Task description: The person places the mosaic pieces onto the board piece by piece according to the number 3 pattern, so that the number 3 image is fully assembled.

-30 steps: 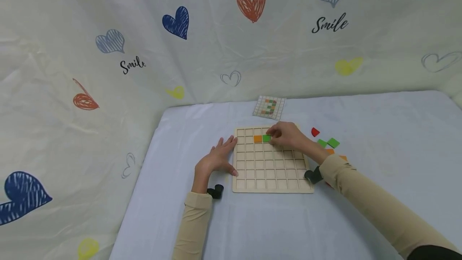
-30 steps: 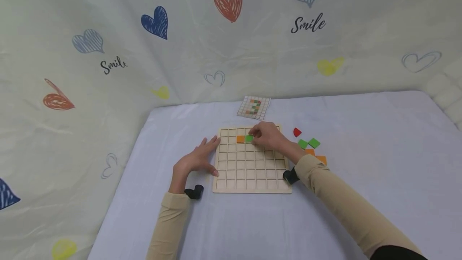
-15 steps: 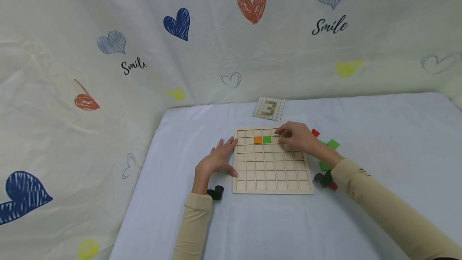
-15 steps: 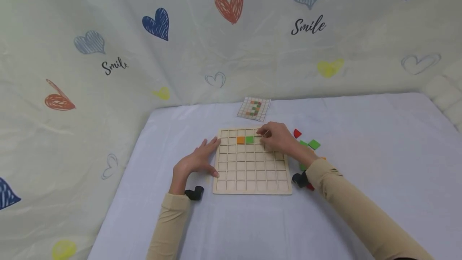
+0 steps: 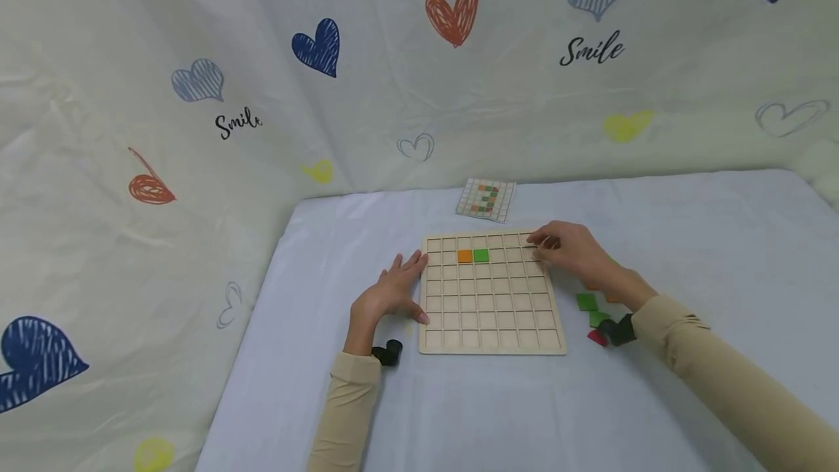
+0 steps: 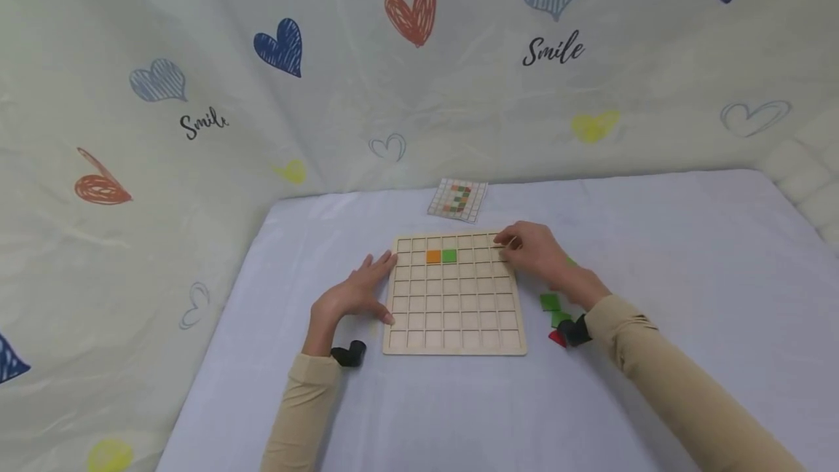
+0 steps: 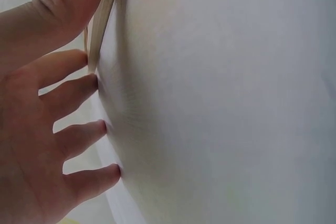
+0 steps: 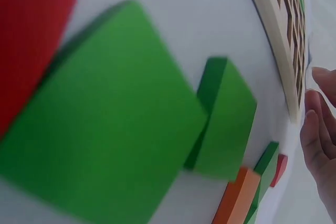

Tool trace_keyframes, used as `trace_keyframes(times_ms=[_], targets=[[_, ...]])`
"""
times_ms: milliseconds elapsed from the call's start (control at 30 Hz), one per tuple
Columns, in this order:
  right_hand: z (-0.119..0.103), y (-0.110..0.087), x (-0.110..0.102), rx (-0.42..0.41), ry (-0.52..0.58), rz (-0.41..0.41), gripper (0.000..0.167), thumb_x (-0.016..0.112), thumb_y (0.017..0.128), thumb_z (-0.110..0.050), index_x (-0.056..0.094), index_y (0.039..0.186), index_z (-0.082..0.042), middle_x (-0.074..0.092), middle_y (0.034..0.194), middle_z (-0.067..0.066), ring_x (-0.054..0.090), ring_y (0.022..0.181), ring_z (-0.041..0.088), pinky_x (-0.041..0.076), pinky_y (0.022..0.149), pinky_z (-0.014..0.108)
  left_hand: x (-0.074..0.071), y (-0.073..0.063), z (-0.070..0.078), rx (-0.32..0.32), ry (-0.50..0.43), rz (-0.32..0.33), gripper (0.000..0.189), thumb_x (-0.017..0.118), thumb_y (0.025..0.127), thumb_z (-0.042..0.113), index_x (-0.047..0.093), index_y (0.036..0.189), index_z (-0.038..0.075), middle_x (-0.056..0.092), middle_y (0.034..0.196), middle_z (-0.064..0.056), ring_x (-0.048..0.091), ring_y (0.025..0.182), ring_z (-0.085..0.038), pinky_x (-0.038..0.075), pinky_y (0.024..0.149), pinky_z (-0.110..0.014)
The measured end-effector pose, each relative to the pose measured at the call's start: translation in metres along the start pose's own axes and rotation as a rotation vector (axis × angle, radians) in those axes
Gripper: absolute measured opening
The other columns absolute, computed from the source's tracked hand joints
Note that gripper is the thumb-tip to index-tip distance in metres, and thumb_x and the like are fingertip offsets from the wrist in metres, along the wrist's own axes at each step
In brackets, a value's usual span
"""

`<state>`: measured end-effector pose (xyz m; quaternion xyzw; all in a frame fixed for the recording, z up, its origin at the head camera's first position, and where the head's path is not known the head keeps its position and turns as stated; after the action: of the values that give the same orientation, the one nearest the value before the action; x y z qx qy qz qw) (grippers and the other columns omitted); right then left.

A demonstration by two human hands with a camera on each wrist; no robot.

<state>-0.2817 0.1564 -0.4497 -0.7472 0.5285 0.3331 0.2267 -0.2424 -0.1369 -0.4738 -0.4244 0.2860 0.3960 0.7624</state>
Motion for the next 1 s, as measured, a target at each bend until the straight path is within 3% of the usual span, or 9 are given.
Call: trace_keyframes(times_ms=[233,500,700,1000], targets=[[0.012,-0.005,-0.012,0.006,-0.051,0.053,0.023,0.068,0.095,-0.004,0.073,0.116,0.004,0.071,0.115,0.022,0.068,0.097,0.034,0.056,0.082,0.044,0.000,-0.001,0.000,0.012,0.007,-0.006,0.121,0.095,0.072,0.020,0.018,0.166,0.015,0.009,0.174,-0.004,-0.002,0.161,-0.033,0.007,0.129,-0.058],[0.026,-0.011,-0.022,0.049,-0.066,0.111,0.024,0.069,0.094,-0.002,0.070,0.117,0.008,0.067,0.113,0.026,0.066,0.099,0.039,0.058,0.084,0.052,0.000,-0.002,0.000,0.026,0.003,-0.005,0.121,0.094,0.073,0.020,0.019,0.166,0.014,0.010,0.174,-0.005,-0.002,0.161,-0.034,0.007,0.129,-0.059],[0.040,-0.015,-0.027,0.145,-0.069,0.119,0.031,0.070,0.096,-0.010,0.066,0.121,0.009,0.064,0.115,0.027,0.063,0.099,0.039,0.060,0.079,0.043,0.000,-0.001,0.001,0.023,-0.008,-0.004,0.121,0.095,0.072,0.020,0.019,0.166,0.014,0.010,0.174,-0.005,-0.002,0.161,-0.034,0.007,0.128,-0.060],[0.050,-0.016,-0.028,0.164,-0.092,0.129,0.035,0.073,0.096,-0.018,0.070,0.112,0.012,0.062,0.108,0.029,0.064,0.097,0.041,0.060,0.075,0.043,-0.001,-0.001,0.001,0.017,-0.007,-0.007,0.121,0.095,0.072,0.020,0.018,0.166,0.016,0.009,0.174,-0.003,-0.004,0.161,-0.033,0.005,0.129,-0.059]])
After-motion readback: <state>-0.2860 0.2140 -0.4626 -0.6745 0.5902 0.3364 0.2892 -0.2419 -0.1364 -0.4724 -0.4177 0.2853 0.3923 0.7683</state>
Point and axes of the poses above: each hand's wrist, its own y-axis towards the middle knuckle, its own x-axis out of the palm, z = x × y, the point moved 8 cm from there along y, towards the middle knuckle
